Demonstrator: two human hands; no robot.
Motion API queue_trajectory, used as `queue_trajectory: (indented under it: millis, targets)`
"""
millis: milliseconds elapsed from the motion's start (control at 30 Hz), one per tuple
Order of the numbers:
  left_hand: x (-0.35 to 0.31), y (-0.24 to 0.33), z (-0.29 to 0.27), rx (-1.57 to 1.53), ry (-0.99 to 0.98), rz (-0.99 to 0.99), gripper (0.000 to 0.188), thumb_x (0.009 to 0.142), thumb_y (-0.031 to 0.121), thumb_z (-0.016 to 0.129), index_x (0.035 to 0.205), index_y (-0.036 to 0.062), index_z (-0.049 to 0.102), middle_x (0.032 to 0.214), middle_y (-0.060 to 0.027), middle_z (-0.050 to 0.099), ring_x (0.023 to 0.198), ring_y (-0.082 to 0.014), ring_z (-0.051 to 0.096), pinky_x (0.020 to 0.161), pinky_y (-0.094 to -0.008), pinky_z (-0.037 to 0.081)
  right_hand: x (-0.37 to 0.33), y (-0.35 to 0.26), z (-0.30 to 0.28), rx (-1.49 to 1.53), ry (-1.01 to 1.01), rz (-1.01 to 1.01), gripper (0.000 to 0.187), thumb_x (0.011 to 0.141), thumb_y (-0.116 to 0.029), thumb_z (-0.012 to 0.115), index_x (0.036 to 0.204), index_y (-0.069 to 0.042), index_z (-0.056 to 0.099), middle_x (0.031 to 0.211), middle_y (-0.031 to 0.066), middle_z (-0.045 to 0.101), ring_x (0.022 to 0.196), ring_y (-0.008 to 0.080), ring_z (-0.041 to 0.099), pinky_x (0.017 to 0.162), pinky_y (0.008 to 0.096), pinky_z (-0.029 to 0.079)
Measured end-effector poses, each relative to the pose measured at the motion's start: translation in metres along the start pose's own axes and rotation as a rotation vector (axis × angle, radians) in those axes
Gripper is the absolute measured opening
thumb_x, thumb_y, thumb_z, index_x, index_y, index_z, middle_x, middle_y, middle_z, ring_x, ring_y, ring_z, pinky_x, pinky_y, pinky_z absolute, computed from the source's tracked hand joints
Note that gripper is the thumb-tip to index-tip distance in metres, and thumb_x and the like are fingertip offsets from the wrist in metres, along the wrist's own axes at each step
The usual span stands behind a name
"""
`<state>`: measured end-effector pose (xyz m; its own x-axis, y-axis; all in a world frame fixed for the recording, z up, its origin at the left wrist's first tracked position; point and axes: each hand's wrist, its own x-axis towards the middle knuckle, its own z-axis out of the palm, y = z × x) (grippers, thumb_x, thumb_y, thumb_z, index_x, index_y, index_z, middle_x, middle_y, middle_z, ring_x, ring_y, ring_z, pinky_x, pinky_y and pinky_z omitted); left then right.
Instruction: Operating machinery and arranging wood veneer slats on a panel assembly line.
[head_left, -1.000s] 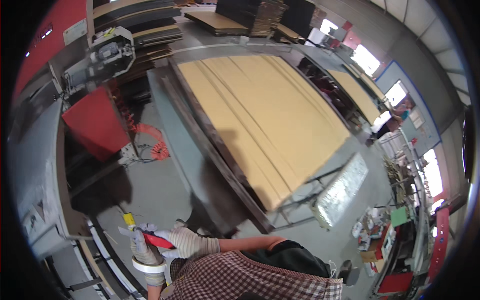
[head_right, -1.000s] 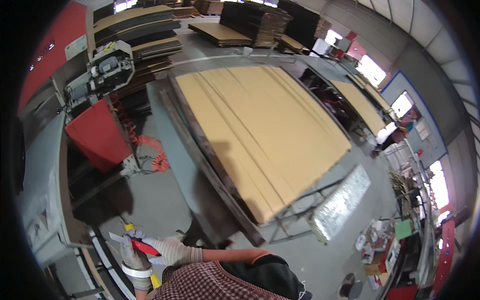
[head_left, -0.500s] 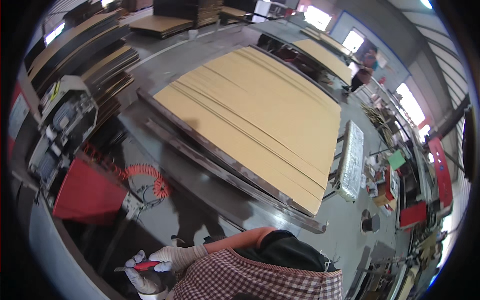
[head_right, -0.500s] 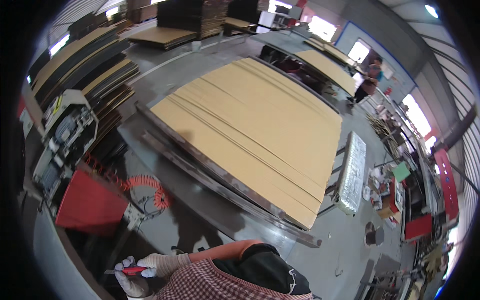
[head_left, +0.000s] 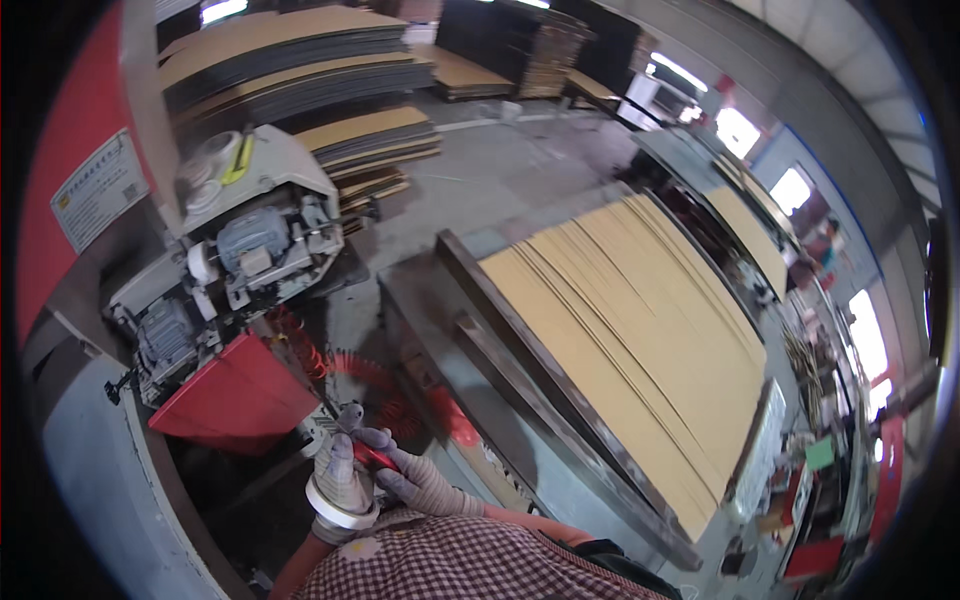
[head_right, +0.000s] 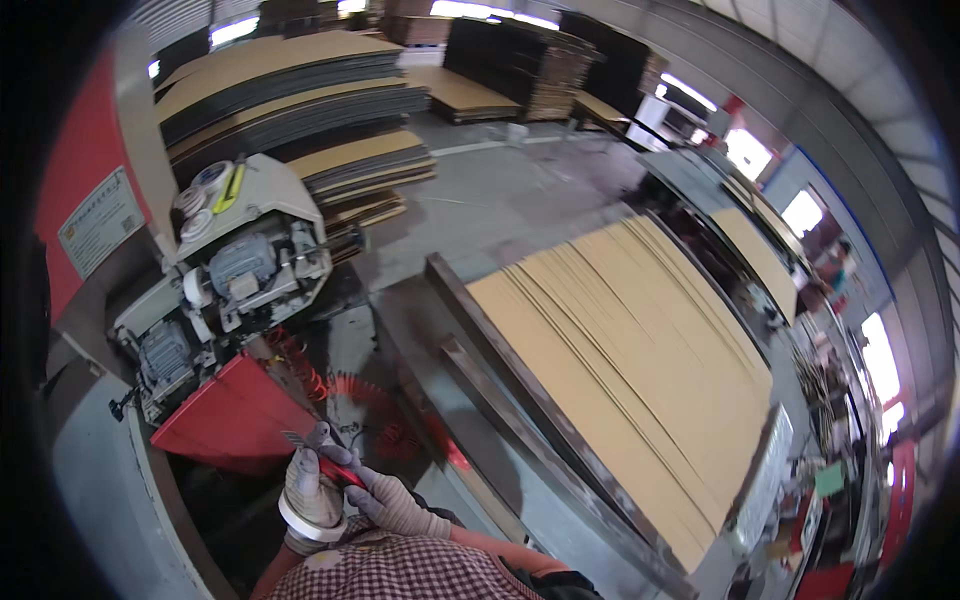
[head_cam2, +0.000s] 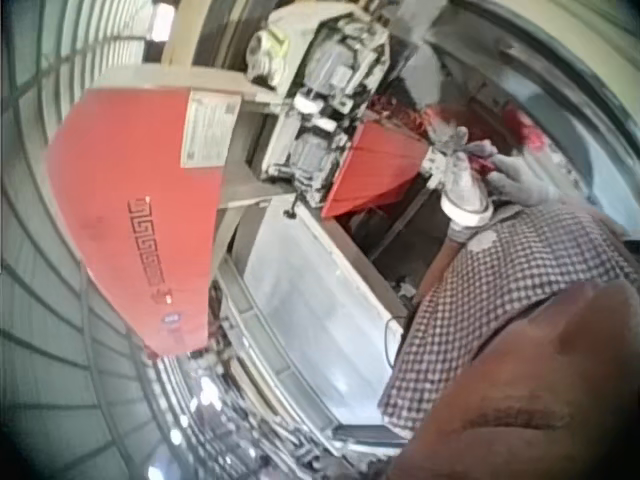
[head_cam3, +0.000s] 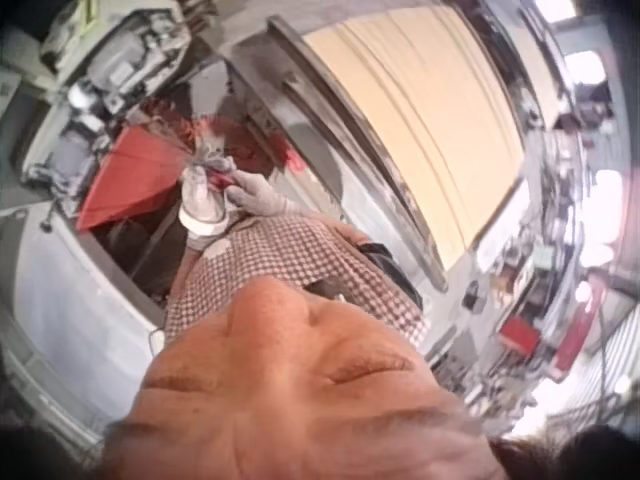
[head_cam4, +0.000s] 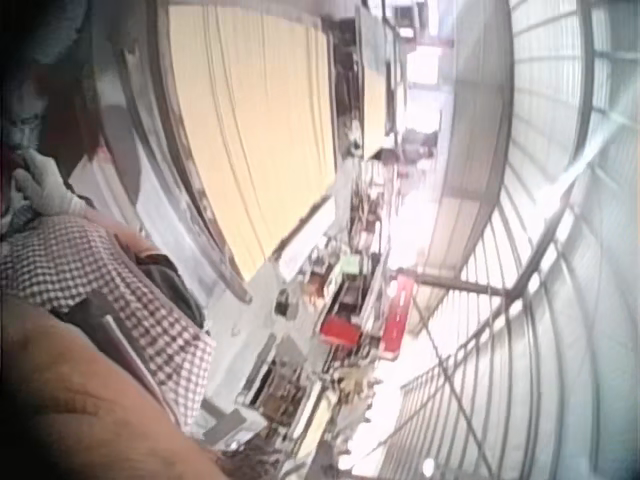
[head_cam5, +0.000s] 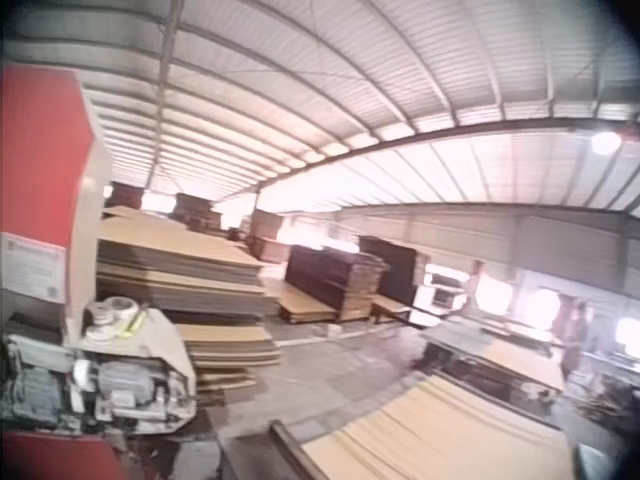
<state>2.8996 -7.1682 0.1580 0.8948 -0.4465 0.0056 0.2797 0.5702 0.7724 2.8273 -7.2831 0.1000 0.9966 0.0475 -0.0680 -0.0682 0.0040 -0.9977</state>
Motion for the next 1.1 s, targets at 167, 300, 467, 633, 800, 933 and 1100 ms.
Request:
queue_trajectory:
  millis: [167,300,467,633,800,933,1100]
  targets:
    - [0.058,0.017,-0.043,0.131,0.086,0.128,0.042,0.096,0.043,0.045,0.097,0.0021,0.054,0.082,-0.0088,0.06,0.077,-0.0198,0.06,0.086,-0.0412,0.049,0.09,-0.002,0.002,0.082,-0.065,-0.233,0.042,0.094,-0.023,0.052,0.13,-0.002,0.047,0.115,0.0128,0.06,0.099,0.0199,0.06,0.088,0.0314,0.045]
    - [0.1,0.038,-0.054,0.244,0.121,0.246,0.041,0.096,0.043,0.045,0.091,0.0032,0.054,0.075,-0.0082,0.059,0.069,-0.0183,0.059,0.086,-0.043,0.049,0.143,-0.022,-0.003,-0.06,-0.125,-0.102,0.036,0.091,-0.025,0.057,0.119,-0.002,0.054,0.101,0.015,0.063,0.095,0.0232,0.062,0.084,0.0333,0.046]
    - [0.131,0.055,-0.063,0.175,0.096,0.097,0.036,0.097,0.036,0.045,0.095,0.0011,0.054,0.079,-0.0075,0.058,0.074,-0.018,0.056,0.08,-0.0361,0.047,0.18,-0.066,0.018,0.399,0.033,0.034,0.029,0.095,-0.019,0.053,0.118,-0.003,0.057,0.106,0.0034,0.062,0.097,0.0109,0.056,0.085,0.0258,0.045]
    - [0.144,0.079,-0.098,-0.012,0.079,0.007,0.03,0.097,0.03,0.049,0.098,0.0017,0.056,0.087,-0.0078,0.059,0.081,-0.0186,0.058,0.077,-0.0343,0.049,0.206,-0.054,0.047,0.051,0.055,0.003,0.042,0.097,-0.014,0.046,0.137,-0.004,0.038,0.127,0.0024,0.047,0.116,0.0115,0.043,0.1,0.0254,0.033]
    - [0.155,0.1,-0.143,-0.123,0.146,-0.011,0.03,0.095,0.033,0.052,0.097,0.0038,0.057,0.082,-0.0058,0.059,0.079,-0.0187,0.057,0.077,-0.0343,0.049,0.238,-0.062,0.087,-0.024,0.056,0.031,0.042,0.097,-0.014,0.045,0.137,-0.001,0.038,0.128,0.0047,0.047,0.118,0.0123,0.043,0.102,0.0258,0.031]
    - [0.179,0.138,-0.176,-0.462,0.159,-0.088,0.032,0.092,0.041,0.055,0.095,0.0091,0.056,0.077,-0.0022,0.056,0.076,-0.0196,0.056,0.08,-0.0366,0.048,0.25,-0.089,0.102,0.09,-0.026,0.271,0.047,0.095,-0.019,0.049,0.139,-0.004,0.039,0.108,0.0056,0.058,0.091,0.0093,0.054,0.086,0.0229,0.043]
    - [0.209,0.154,-0.205,-0.852,-0.066,-0.091,0.028,0.092,0.038,0.055,0.103,0.0117,0.056,0.086,-0.0017,0.058,0.085,-0.0211,0.056,0.091,-0.0402,0.045,0.273,-0.132,0.131,0.448,0.035,0.183,0.059,0.09,-0.028,0.052,0.141,-0.005,0.035,0.092,0.0109,0.061,0.058,0.0094,0.051,0.046,0.0201,0.04]
